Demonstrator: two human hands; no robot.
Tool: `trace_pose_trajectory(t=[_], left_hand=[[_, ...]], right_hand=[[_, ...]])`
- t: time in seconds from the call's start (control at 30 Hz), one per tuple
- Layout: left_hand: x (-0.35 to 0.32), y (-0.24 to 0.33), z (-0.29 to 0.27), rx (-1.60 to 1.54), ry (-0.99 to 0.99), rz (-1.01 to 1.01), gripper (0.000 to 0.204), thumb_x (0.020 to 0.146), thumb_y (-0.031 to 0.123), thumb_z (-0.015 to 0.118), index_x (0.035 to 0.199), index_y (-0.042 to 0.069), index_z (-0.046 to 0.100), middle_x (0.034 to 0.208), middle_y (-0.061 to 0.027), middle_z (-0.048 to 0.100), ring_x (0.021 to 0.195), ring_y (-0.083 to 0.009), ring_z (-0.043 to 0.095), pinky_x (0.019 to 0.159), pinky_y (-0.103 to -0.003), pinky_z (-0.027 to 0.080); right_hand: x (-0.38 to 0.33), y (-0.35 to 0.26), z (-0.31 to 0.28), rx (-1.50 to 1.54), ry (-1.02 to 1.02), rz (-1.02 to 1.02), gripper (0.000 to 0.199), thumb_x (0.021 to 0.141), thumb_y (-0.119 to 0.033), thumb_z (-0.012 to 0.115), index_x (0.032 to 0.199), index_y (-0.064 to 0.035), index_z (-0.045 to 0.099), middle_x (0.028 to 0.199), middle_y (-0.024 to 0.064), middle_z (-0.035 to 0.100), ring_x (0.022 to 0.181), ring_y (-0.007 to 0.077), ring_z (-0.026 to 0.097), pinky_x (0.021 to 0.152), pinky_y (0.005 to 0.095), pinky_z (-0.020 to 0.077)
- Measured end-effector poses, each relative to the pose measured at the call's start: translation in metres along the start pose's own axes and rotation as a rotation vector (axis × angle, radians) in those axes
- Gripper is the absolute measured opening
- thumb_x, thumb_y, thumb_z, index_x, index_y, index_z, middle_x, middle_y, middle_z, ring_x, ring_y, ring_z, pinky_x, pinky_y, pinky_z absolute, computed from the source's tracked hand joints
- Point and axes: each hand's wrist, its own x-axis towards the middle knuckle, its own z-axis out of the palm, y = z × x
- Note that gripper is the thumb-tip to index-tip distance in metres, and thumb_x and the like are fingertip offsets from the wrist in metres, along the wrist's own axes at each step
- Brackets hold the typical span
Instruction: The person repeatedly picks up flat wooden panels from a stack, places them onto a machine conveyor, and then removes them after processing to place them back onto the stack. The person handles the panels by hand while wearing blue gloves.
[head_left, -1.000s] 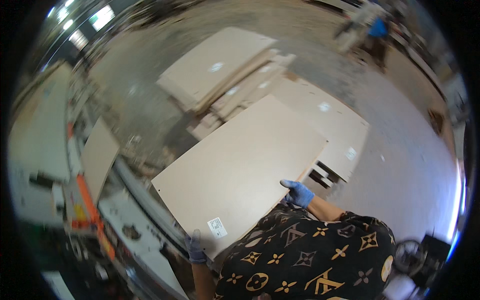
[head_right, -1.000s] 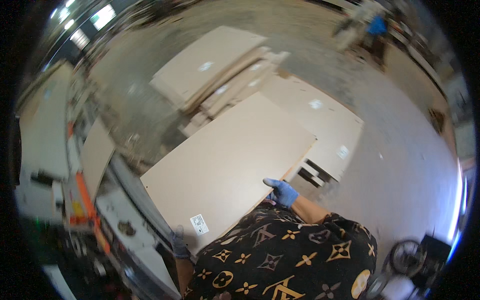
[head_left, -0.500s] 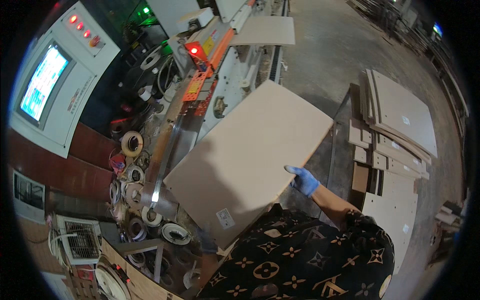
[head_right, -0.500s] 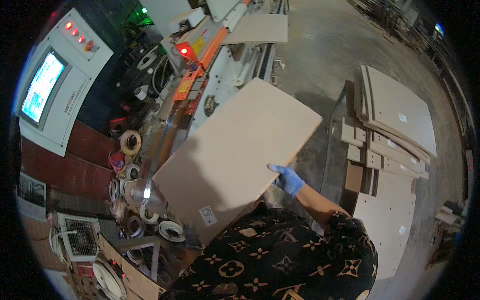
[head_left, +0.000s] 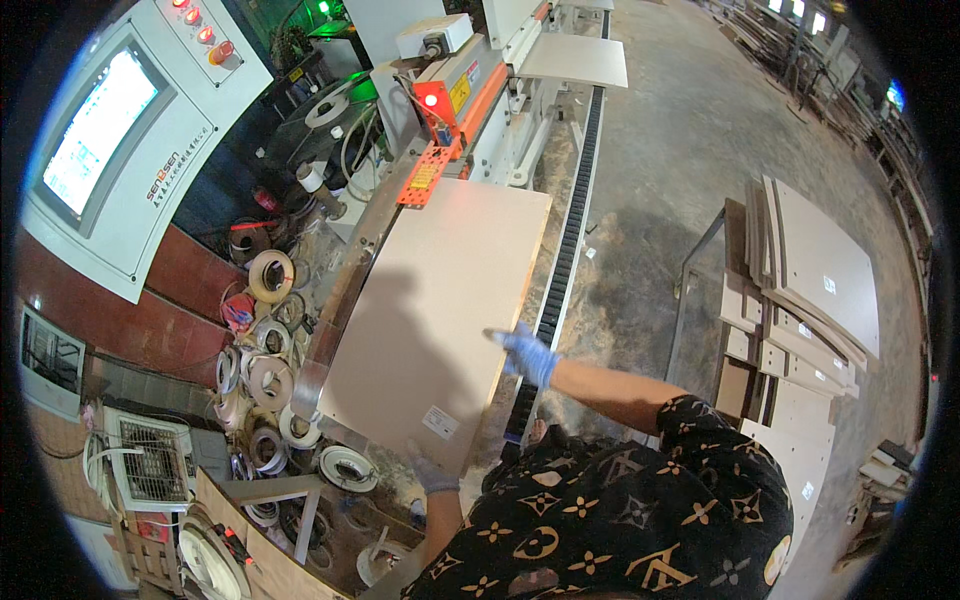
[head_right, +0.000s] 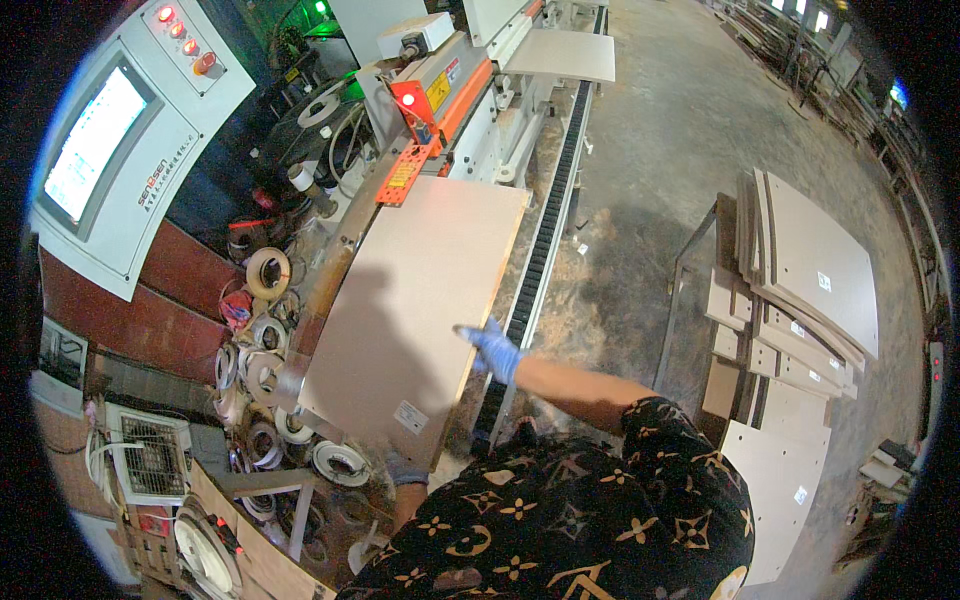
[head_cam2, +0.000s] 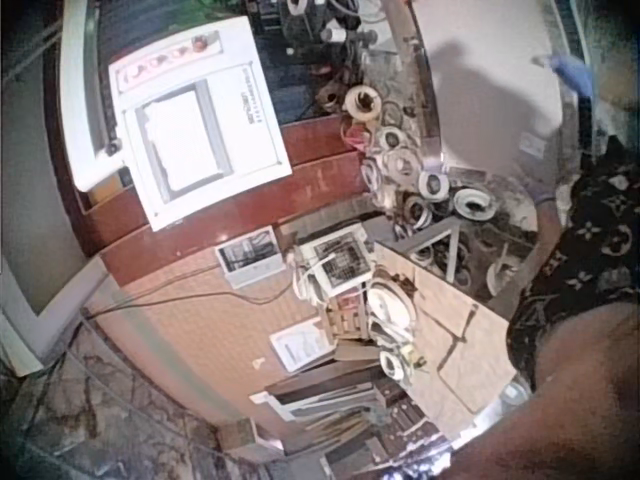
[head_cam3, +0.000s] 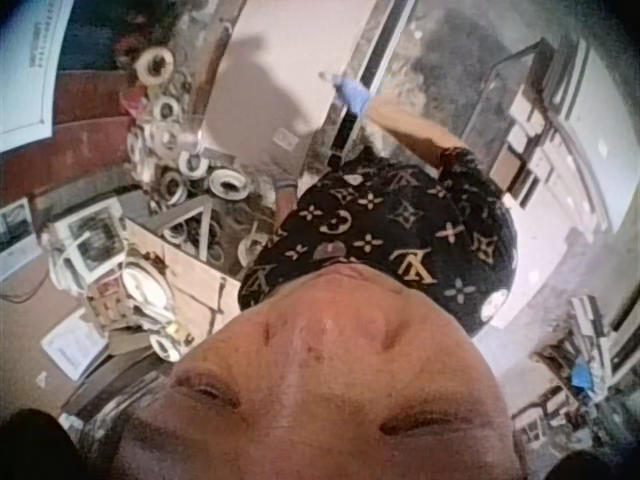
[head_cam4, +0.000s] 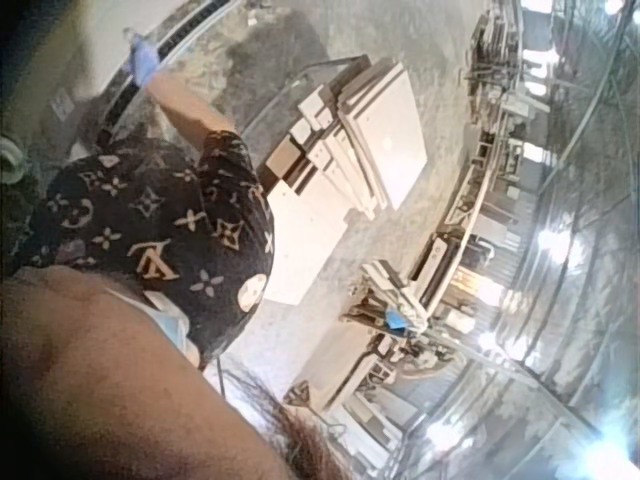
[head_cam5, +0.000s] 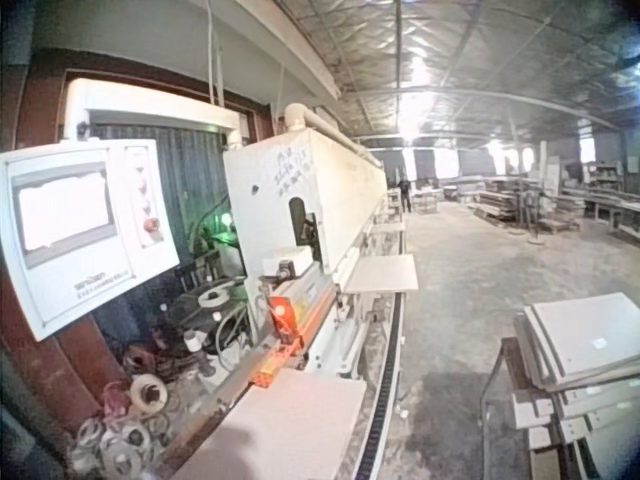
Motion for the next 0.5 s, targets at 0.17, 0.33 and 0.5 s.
trace_pose_trajectory(t=[0.17,0.33,0.5], left_hand=[[0.01,0.009,0.033,0.901,0.007,0.196,0.068,0.092,0.052,0.036,0.142,0.007,0.024,0.143,-0.018,0.026,0.129,-0.0361,0.03,0.102,-0.051,0.033],[-0.021,0.004,0.072,0.185,0.265,0.138,0.066,0.092,0.052,0.034,0.14,0.007,0.028,0.141,-0.0175,0.03,0.125,-0.0371,0.035,0.1,-0.051,0.035],[-0.03,0.009,0.104,0.217,0.332,0.085,0.068,0.092,0.055,0.031,0.14,0.009,0.028,0.14,-0.0169,0.032,0.125,-0.0376,0.035,0.101,-0.052,0.034]], right_hand=[[-0.015,0.03,0.021,-0.137,-0.031,-0.123,0.114,0.084,-0.029,0.066,0.129,-0.0021,-0.036,0.131,0.0151,0.049,0.123,0.0201,0.043,0.101,0.0332,0.0354],[-0.004,0.031,0.014,-0.187,-0.086,-0.137,0.123,0.083,-0.03,0.067,0.117,0.0069,-0.046,0.131,0.0166,0.048,0.129,0.0197,0.035,0.106,0.0291,0.0279],[-0.01,0.013,0.014,-0.332,-0.11,0.032,0.091,0.082,-0.047,0.061,0.143,-0.0133,0.002,0.148,0.0188,-0.003,0.139,0.0259,0.007,0.109,0.038,0.0225]])
